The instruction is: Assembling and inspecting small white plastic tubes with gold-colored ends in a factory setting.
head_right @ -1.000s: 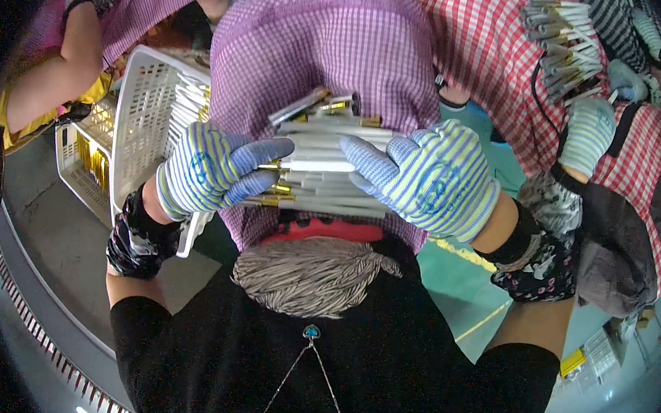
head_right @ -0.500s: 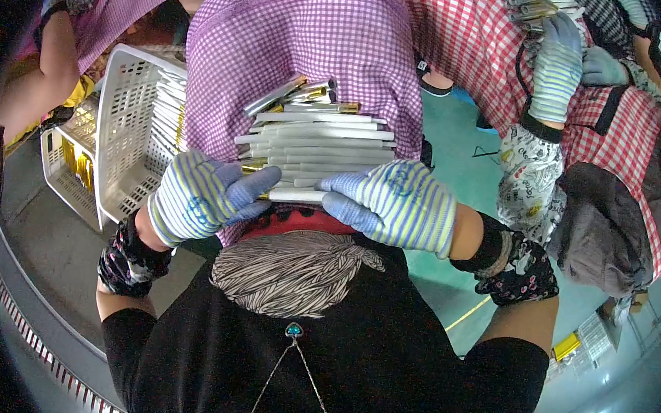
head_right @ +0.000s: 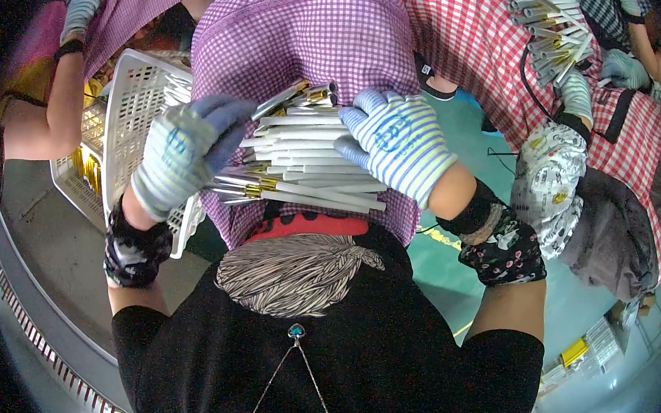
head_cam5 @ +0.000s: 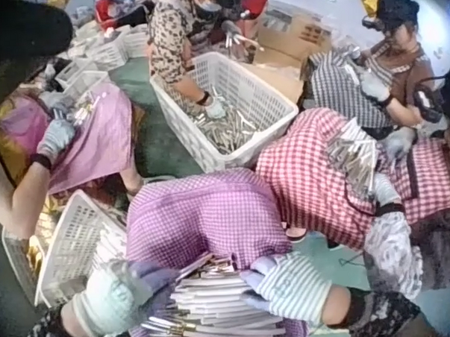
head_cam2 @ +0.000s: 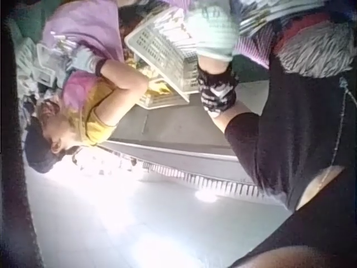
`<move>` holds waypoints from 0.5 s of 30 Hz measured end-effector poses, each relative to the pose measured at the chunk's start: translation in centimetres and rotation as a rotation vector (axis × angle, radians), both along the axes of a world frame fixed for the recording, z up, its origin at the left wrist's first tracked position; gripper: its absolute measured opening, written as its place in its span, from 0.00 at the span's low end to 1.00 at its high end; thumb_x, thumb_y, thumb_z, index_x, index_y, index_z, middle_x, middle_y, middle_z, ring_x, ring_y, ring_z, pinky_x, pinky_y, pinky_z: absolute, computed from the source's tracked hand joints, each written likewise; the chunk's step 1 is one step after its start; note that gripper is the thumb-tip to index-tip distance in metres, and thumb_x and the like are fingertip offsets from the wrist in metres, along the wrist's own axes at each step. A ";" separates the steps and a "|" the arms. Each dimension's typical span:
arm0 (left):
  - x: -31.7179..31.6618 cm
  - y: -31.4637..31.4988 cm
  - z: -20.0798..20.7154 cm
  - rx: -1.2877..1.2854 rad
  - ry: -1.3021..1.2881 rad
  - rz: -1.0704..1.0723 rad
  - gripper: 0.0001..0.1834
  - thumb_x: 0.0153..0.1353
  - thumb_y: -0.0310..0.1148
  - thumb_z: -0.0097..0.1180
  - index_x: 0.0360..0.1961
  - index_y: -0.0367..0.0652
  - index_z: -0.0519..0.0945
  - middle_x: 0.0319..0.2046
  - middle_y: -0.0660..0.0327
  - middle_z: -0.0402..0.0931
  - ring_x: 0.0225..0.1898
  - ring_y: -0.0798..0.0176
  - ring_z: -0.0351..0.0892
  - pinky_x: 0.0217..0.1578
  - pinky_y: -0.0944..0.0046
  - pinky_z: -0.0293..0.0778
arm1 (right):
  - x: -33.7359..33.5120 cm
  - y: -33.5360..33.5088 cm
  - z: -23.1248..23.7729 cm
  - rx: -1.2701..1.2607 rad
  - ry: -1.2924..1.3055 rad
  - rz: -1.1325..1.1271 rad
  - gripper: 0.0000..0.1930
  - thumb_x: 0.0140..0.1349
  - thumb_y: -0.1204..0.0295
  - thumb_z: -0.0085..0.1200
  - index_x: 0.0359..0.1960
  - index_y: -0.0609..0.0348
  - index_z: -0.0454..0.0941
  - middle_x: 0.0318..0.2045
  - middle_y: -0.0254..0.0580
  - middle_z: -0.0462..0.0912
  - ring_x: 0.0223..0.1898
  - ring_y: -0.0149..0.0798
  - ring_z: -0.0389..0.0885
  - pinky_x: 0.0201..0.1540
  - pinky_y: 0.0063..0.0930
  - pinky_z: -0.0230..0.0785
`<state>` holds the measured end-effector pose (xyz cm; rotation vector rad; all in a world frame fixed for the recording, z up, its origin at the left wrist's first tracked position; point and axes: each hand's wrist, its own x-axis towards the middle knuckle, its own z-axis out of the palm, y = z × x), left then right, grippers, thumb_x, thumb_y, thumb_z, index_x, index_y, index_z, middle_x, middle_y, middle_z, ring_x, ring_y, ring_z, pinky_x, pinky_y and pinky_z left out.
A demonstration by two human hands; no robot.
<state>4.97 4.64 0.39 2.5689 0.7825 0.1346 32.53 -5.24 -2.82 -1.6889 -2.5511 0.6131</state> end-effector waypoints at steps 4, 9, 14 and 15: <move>2.6 0.6 -2.3 0.009 0.230 -0.040 0.18 0.65 0.41 0.52 0.52 0.43 0.78 0.36 0.50 0.80 0.34 0.47 0.81 0.34 0.52 0.76 | -0.5 -0.3 -0.5 -0.018 0.022 -0.012 0.22 0.59 0.50 0.56 0.45 0.55 0.80 0.38 0.42 0.78 0.37 0.45 0.80 0.38 0.41 0.72; 4.4 1.2 -3.0 -0.052 0.291 -0.067 0.22 0.64 0.43 0.53 0.54 0.41 0.77 0.32 0.49 0.81 0.34 0.46 0.81 0.35 0.52 0.76 | -0.4 -0.3 -0.3 -0.084 0.038 -0.025 0.20 0.59 0.50 0.56 0.39 0.55 0.78 0.36 0.43 0.77 0.34 0.45 0.79 0.36 0.42 0.71; 2.5 1.7 -3.3 -0.161 0.154 -0.090 0.23 0.61 0.40 0.57 0.54 0.39 0.77 0.36 0.48 0.82 0.37 0.44 0.81 0.37 0.51 0.76 | -0.4 -0.4 0.1 -0.078 0.014 0.038 0.17 0.59 0.54 0.56 0.35 0.56 0.78 0.35 0.43 0.76 0.34 0.44 0.79 0.34 0.42 0.71; 2.1 1.7 -3.1 -0.168 0.172 -0.093 0.21 0.60 0.39 0.57 0.52 0.39 0.78 0.35 0.48 0.81 0.37 0.44 0.81 0.37 0.52 0.76 | -0.5 -0.2 0.3 -0.103 0.004 0.059 0.16 0.59 0.55 0.56 0.34 0.56 0.78 0.35 0.43 0.76 0.34 0.43 0.79 0.34 0.41 0.70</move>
